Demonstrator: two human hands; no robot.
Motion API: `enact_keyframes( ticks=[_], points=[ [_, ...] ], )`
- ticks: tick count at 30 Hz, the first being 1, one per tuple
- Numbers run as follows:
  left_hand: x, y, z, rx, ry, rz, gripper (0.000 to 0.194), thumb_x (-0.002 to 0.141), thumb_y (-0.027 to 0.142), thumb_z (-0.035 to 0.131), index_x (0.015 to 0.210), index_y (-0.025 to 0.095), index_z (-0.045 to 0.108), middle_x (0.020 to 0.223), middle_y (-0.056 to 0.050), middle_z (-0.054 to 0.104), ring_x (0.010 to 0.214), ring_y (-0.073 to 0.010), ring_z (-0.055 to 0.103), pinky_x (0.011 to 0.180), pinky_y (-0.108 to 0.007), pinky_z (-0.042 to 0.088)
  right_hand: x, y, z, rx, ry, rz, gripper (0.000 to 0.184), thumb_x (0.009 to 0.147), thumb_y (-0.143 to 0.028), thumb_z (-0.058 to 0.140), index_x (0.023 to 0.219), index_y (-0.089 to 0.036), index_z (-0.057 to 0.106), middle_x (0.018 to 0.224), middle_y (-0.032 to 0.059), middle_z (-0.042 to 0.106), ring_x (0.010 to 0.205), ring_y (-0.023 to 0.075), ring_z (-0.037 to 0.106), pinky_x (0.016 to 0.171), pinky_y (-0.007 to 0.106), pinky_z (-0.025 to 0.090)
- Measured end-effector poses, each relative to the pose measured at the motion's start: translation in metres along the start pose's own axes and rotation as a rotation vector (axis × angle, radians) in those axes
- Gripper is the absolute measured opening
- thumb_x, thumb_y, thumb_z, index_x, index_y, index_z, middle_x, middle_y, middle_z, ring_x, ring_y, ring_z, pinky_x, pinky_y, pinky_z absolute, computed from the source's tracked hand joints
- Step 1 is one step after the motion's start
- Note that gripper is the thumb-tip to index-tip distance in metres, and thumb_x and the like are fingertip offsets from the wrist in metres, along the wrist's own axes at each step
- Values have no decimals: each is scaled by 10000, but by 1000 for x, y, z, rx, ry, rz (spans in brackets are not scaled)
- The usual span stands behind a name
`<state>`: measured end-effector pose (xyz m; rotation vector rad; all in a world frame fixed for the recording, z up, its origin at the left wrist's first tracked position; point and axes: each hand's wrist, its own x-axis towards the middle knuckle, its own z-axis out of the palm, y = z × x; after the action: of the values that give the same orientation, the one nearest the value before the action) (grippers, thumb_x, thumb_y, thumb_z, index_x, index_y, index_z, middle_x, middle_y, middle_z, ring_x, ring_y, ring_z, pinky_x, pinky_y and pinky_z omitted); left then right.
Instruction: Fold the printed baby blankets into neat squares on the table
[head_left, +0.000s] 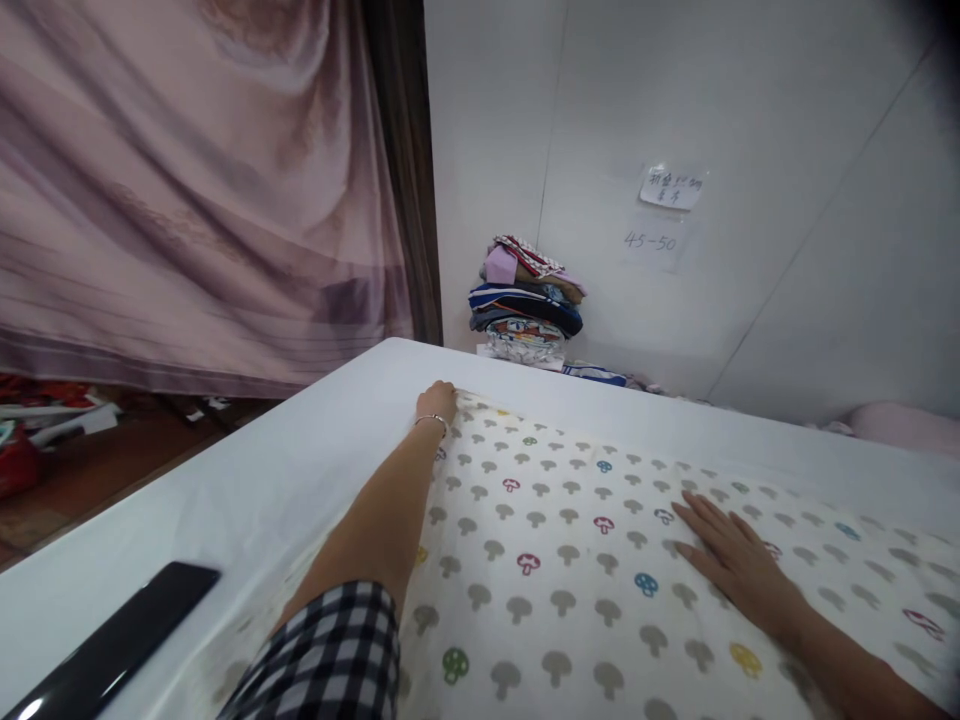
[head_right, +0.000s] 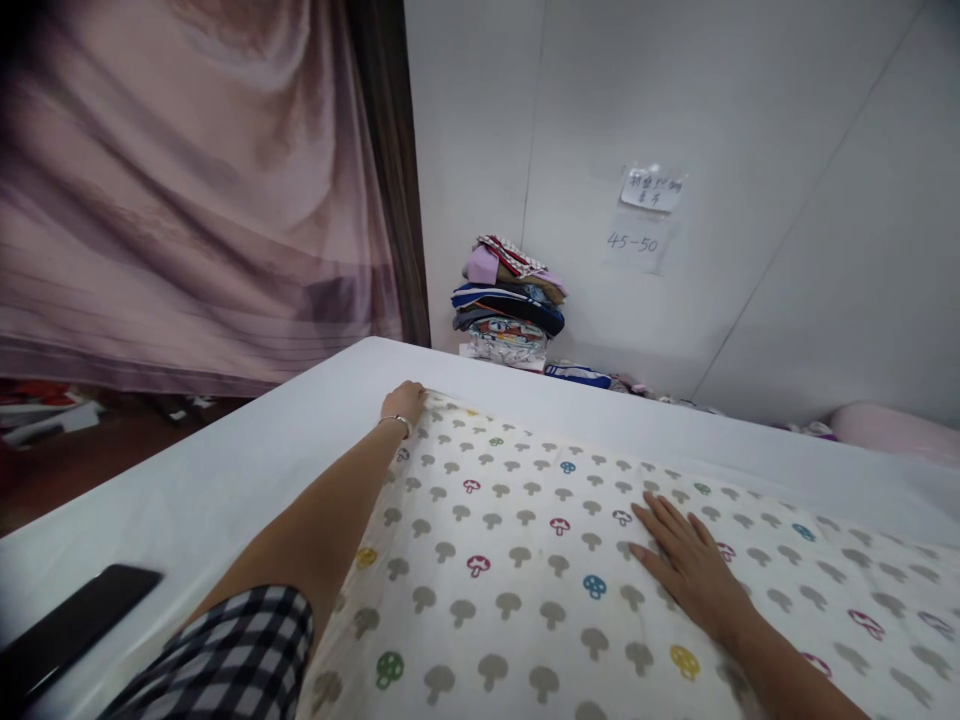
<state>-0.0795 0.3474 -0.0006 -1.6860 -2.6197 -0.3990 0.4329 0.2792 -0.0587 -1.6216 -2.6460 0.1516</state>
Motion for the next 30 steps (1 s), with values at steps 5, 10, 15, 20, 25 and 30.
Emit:
enact_keyframes(
  ticks=[5, 10, 15, 20, 25, 30],
  points=[
    [10, -3, 11, -54, -25, -62, 299, 865, 240, 378, 1127, 188, 513, 1123, -138, 587, 978, -238, 596, 798, -340, 451, 0, -2, -2, -1, 7, 14, 646, 832, -661, 269, 1383, -328, 317, 1477, -33, 158, 1357, 240, 141, 1103, 489, 134],
    [16, -14, 18, -106, -51, -101, 284, 860, 315, 388, 1042, 208, 578, 1100, -113, 621, 987, -246, 591, 791, -343, 452, -1, 1, 0, 2, 33, -12, 628, 837, -646, 288, 1386, -342, 302, 1474, -38, 183, 1350, 246, 167, 1096, 499, 168],
    [17, -22, 17, -147, -40, -104, 309, 838, 399, 413, 1002, 237, 620, 1057, -61, 651, 944, -222, 602, 746, -307, 466, -1, 2, 0, 3, 37, -30, 634, 834, -642, 298, 1384, -326, 314, 1470, -22, 199, 1341, 256, 193, 1086, 516, 187],
    [-1, -15, 10, -128, 75, 18, 426, 868, 417, 365, 1176, 182, 539, 1239, -98, 546, 1130, -234, 493, 934, -347, 388, -1, 1, -2, 4, 19, -22, 638, 836, -644, 283, 1388, -323, 305, 1475, -27, 169, 1349, 245, 170, 1089, 517, 170],
    [-33, 3, 18, -56, 56, 367, 483, 883, 475, 320, 1271, 228, 467, 1382, -36, 421, 1301, -199, 303, 1096, -356, 170, -1, 3, 3, 7, 22, -8, 635, 835, -646, 291, 1387, -331, 301, 1477, -31, 167, 1354, 234, 158, 1095, 507, 157],
    [-34, 5, 32, 88, -133, 241, 823, 794, 701, 186, 1403, 155, 271, 1485, -104, 195, 1364, -296, 124, 1087, -504, 103, 0, 5, 5, 22, 32, -5, 639, 828, -653, 300, 1387, -341, 298, 1477, -36, 176, 1352, 243, 160, 1096, 508, 157]
  ],
)
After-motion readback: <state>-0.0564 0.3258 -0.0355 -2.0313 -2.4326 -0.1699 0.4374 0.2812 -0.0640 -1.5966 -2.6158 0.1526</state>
